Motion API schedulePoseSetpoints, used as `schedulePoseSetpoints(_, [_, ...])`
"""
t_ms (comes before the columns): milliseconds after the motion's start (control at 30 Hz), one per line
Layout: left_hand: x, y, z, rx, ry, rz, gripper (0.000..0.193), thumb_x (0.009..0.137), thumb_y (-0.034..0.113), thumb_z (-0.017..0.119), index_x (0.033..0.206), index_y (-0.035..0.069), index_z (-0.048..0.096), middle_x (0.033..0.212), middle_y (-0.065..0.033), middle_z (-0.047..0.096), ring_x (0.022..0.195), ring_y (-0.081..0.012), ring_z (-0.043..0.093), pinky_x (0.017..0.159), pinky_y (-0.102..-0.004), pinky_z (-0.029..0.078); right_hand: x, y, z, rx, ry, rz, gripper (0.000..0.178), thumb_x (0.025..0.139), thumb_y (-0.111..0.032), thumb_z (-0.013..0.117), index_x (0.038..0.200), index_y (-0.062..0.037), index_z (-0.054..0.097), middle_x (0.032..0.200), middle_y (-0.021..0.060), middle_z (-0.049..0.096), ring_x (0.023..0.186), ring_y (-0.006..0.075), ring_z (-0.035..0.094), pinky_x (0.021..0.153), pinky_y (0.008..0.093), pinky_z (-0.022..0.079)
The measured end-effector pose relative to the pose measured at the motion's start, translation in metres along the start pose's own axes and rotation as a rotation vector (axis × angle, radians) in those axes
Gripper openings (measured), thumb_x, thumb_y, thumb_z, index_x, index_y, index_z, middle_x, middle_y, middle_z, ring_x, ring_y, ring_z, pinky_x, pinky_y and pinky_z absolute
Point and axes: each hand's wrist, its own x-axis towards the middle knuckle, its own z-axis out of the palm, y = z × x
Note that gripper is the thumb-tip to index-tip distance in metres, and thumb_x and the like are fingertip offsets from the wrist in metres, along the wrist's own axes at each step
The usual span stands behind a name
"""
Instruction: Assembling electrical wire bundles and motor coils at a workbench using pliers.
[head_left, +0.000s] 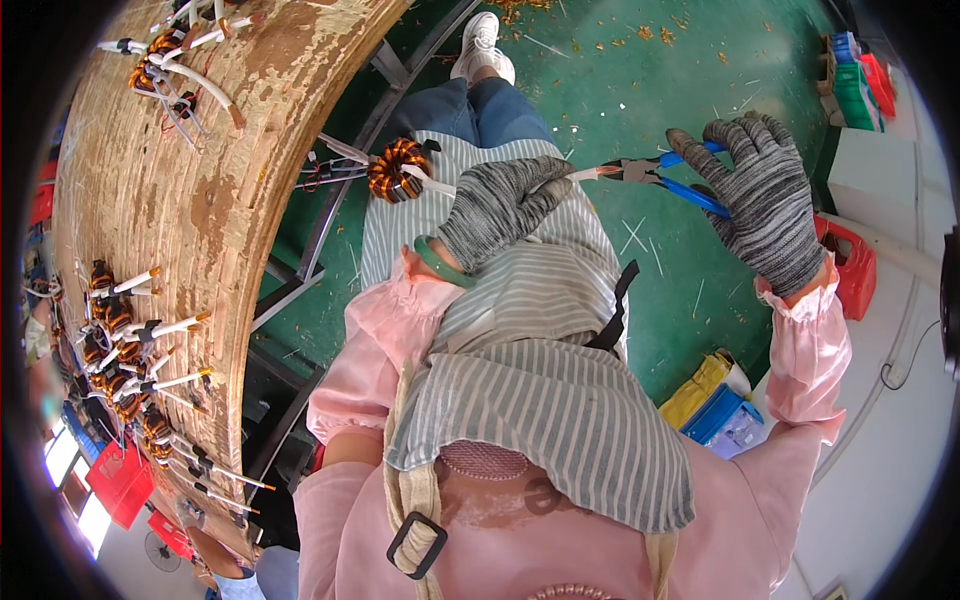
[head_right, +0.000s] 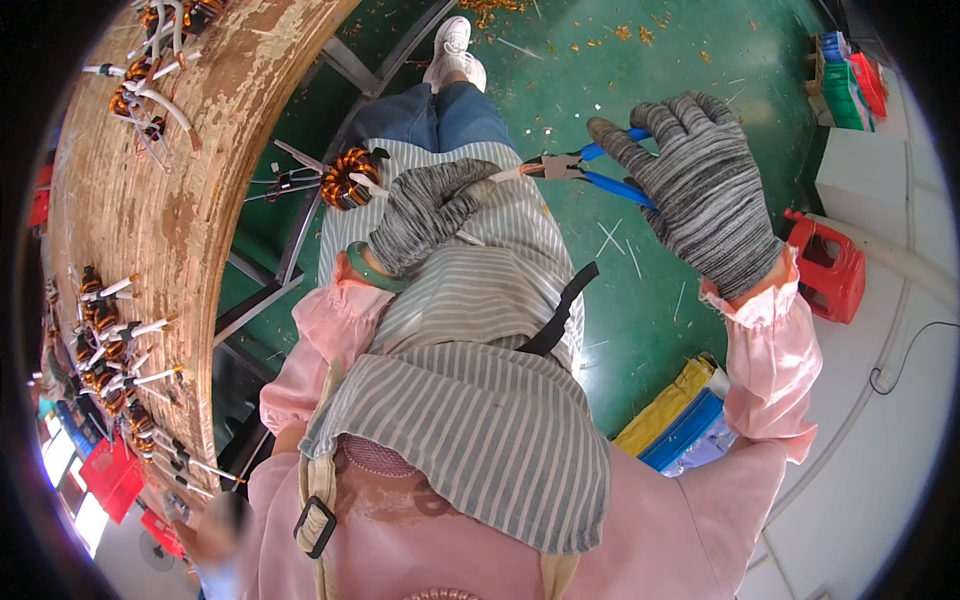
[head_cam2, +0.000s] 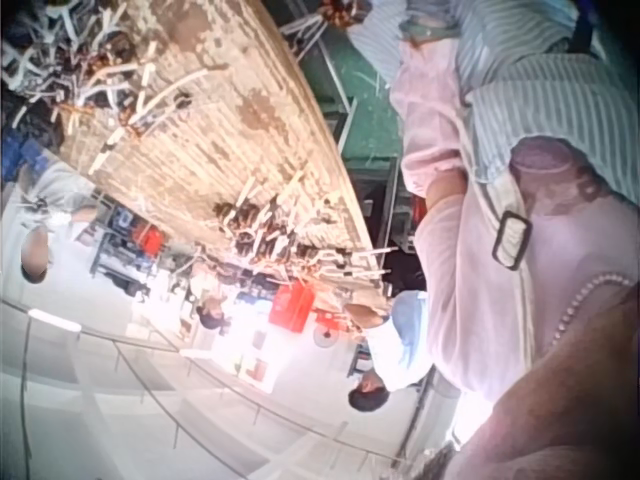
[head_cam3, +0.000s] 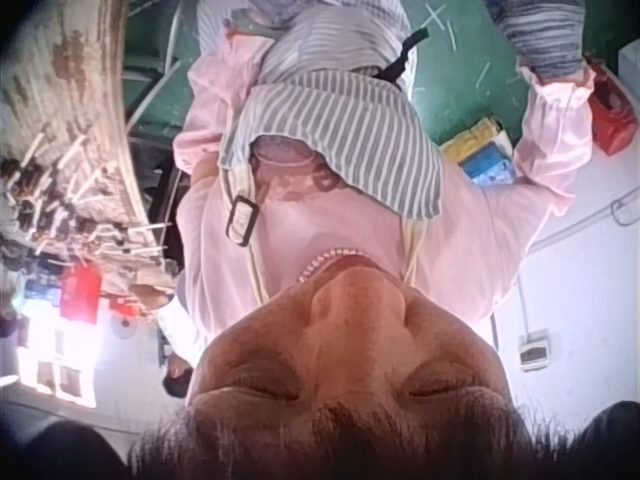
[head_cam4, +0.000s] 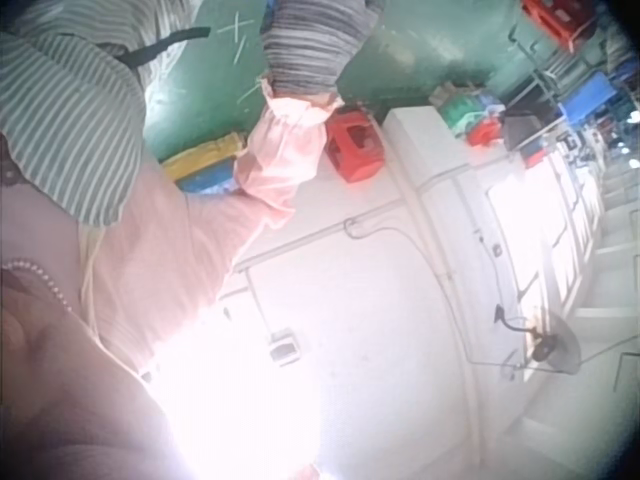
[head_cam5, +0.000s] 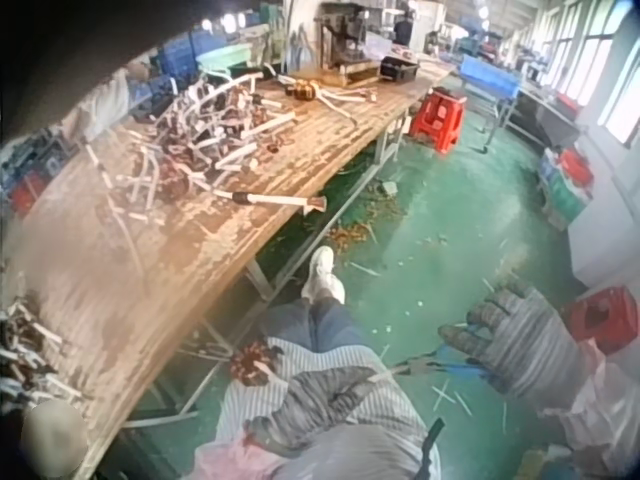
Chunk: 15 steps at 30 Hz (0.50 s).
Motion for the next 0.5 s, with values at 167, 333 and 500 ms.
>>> schedulePoseSetpoints(167, [0.0024, 0.0004, -0.0007, -0.083, -0.022, -0.047, 0.024, 0.083, 0.025, 0.059, 0.097, 0.006, 0.065, 0.082, -0.0139, 0.066, 0.072, -0.0276, 0.064, 0.066, -0.0342, 0.050, 0.0041, 0.0013, 0.0020, 0.018, 0.011, -0.019, 0.066, 0.062, -0.019, 0.070, 0.125, -0.0193, 0.050, 0.108, 0.0093, 0.054, 0.100, 0.0270, 0.051, 0.095, 0.0455, 0.035])
schedulePoseSetpoints(333, [-0.0006, -0.0035, 0.0004, -0.121, -0.016, -0.043, 0.024, 0.083, 0.024, 0.060, 0.098, 0.006, 0.066, 0.081, -0.0141, 0.065, 0.070, -0.0273, 0.064, 0.064, -0.0335, 0.050, 0.0072, 0.0031, 0.0034, 0.077, 0.042, -0.034, 0.064, 0.060, -0.018, 0.071, 0.122, -0.0182, 0.053, 0.104, 0.0095, 0.054, 0.097, 0.0269, 0.052, 0.091, 0.0438, 0.038])
schedulePoseSetpoints(500, [-0.0017, 0.0000, -0.0008, -0.059, -0.066, -0.052, 0.024, 0.083, 0.023, 0.060, 0.098, 0.006, 0.066, 0.080, -0.0142, 0.065, 0.069, -0.0266, 0.064, 0.063, -0.0327, 0.050, 0.0052, 0.0044, 0.0031, 0.153, -0.007, -0.046, 0.061, 0.061, -0.018, 0.071, 0.120, -0.0175, 0.054, 0.103, 0.0095, 0.054, 0.095, 0.0270, 0.052, 0.088, 0.0435, 0.040])
